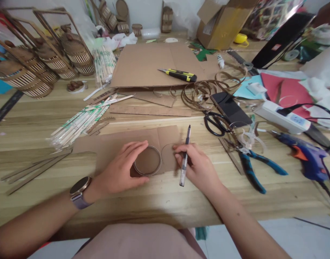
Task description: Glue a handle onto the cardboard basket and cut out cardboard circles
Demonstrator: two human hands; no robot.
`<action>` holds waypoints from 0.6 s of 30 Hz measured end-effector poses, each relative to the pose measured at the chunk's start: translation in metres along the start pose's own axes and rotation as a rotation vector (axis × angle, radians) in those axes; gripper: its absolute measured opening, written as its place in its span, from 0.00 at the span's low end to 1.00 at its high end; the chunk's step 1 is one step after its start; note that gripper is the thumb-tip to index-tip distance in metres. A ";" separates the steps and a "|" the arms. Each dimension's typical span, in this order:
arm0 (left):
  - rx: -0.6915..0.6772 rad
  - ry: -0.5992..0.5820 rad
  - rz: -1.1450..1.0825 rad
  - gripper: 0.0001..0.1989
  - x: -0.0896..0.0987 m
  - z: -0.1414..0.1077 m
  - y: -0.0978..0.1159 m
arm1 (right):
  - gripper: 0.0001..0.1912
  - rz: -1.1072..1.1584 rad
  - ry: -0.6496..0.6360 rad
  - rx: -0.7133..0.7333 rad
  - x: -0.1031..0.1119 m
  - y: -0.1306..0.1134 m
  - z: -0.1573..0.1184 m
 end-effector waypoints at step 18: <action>0.057 0.009 -0.057 0.39 0.000 0.001 -0.004 | 0.05 -0.033 -0.014 0.042 -0.001 -0.002 0.001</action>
Point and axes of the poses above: each hand's wrist, its own z-axis towards the middle knuckle, its own x-axis out of the back of the hand, y = z × x, the point moved 8 cm from there along z, towards the middle knuckle, and after that the axes turned 5 degrees about z, right-handed, at the moved point
